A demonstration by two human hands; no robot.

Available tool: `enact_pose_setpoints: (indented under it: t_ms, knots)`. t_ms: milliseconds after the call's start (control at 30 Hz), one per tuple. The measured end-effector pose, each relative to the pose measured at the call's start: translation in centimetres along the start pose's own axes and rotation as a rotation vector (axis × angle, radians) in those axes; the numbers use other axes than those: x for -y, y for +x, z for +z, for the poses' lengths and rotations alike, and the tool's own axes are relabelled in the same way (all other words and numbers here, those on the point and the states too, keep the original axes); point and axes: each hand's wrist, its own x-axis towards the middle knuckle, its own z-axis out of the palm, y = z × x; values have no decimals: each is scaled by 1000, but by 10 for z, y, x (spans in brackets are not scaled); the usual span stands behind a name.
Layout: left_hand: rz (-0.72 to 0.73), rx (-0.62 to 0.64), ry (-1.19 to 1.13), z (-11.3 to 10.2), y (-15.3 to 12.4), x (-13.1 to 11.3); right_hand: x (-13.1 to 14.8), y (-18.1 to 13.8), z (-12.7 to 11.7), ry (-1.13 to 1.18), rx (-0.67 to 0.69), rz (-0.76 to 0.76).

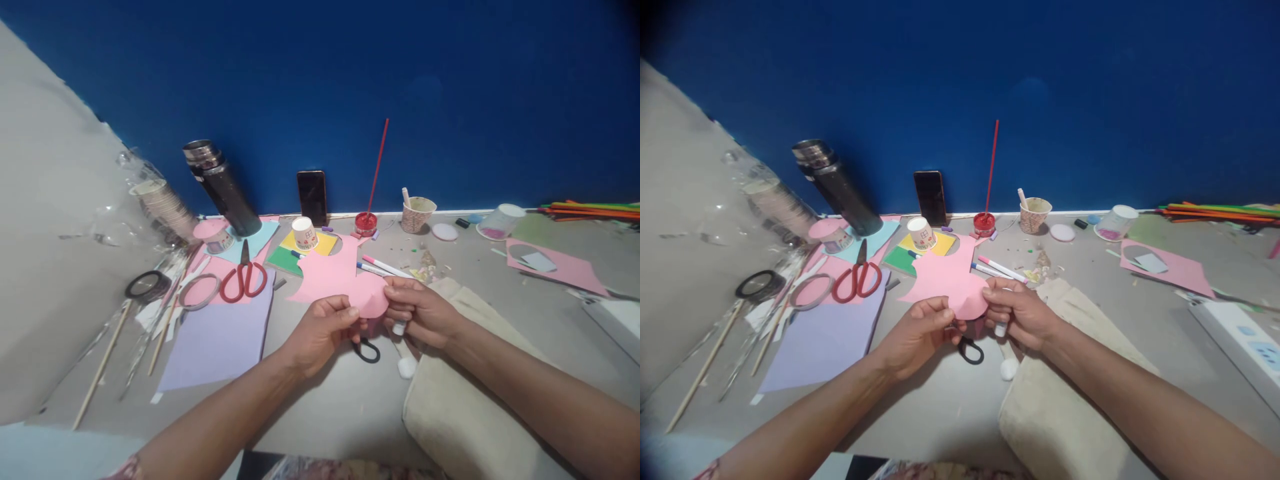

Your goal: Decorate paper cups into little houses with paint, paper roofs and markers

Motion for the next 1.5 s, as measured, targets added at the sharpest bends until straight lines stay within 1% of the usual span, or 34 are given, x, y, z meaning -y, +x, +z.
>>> enact_pose_setpoints:
  t_ms: [133, 267, 433, 533, 667, 867, 1000, 1100, 1267, 1333, 1433, 1500]
  knots:
    - [31, -19, 72, -2, 2, 3, -2, 0, 1, -5, 11, 3]
    - [67, -18, 108, -4, 4, 1, 1, 0, 2, -23, 11, -4]
    - [32, -72, 68, -5, 4, -4, 1, -1, 2, -55, 47, -4]
    - [8, -53, 11, -3, 2, -6, -1, -1, 1, -82, 21, 6]
    - [-14, -38, -40, 0, -1, -6, -1, -1, 3, -54, 5, -1]
    - [-7, -87, 9, 0, 2, -2, -5, -2, 8, -85, 22, 12]
    - [-1, -71, 55, -1, 2, -3, -5, -3, 9, -113, 36, 22]
    - [16, -73, 40, 0, 2, -3, -5, -3, 9, -115, 36, 12]
    - [4, -38, -48, 1, 1, 0, -10, -2, 9, -64, 18, -31]
    - [2, -47, -64, 0, 2, 2, -13, -2, 9, -67, 22, -36]
    - [2, -87, -44, -3, 4, 4, -14, -3, 8, -86, 27, -17]
    - [25, -91, 3, -4, 5, 2, -11, -1, 8, -79, -13, -24]
